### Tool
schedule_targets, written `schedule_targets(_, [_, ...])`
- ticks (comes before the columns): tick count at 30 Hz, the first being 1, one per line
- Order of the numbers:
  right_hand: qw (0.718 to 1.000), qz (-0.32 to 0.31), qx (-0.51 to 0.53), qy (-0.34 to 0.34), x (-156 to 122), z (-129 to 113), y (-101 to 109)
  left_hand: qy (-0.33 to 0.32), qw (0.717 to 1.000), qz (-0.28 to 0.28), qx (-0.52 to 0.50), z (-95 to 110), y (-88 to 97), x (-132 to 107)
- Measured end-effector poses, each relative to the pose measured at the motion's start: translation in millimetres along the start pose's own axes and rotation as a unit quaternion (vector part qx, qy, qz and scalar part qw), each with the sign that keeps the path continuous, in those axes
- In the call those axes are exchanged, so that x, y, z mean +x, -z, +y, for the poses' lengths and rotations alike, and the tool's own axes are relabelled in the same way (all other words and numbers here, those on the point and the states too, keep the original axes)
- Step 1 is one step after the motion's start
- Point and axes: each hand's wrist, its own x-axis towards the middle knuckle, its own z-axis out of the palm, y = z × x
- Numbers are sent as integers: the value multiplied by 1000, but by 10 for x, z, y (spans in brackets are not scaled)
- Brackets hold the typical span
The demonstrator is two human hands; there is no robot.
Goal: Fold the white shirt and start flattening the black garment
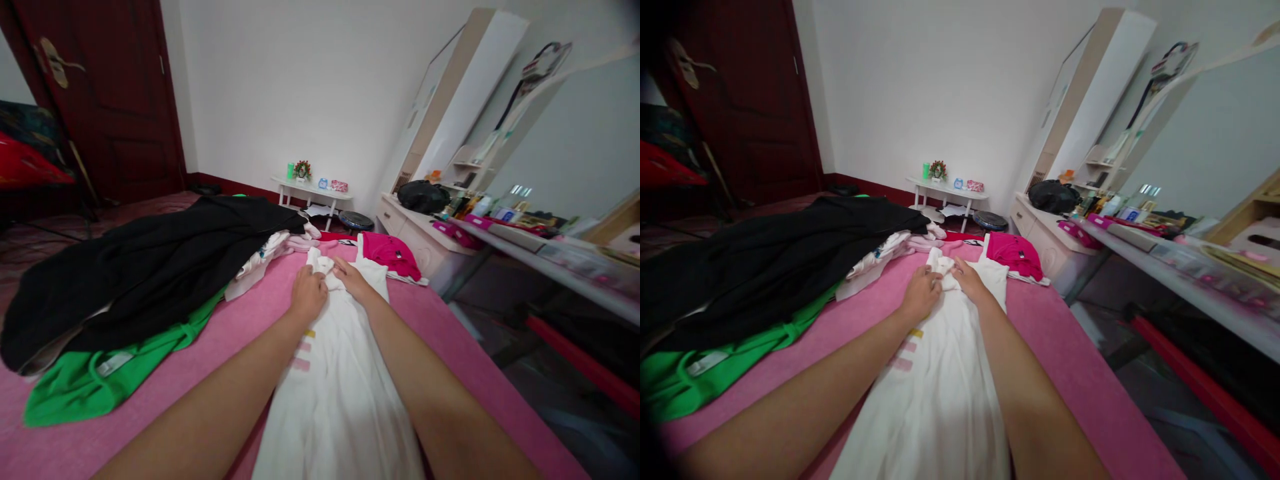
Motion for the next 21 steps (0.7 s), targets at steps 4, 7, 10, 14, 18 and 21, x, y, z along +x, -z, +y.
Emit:
schedule_targets(4, [998,-38,37,-18,-311,-200,48,18,997,-14,-71,-88,13,18])
schedule_targets(7, [997,-55,40,-35,-629,-418,109,-11,995,-51,-83,-129,121,-75])
schedule_targets(10, [995,-71,64,-27,-1077,-622,243,-50,991,-85,-90,-209,306,-262])
schedule_targets(14, [995,-80,57,-9,-1820,-787,539,-157,961,-182,-137,-379,694,-601])
schedule_targets(18, [995,-102,6,10,-2508,-941,818,-221,907,-305,-188,-443,1214,-942])
schedule_targets(21, [986,-147,-58,50,-2903,-1143,918,-256,876,-361,-189,-371,1543,-1131])
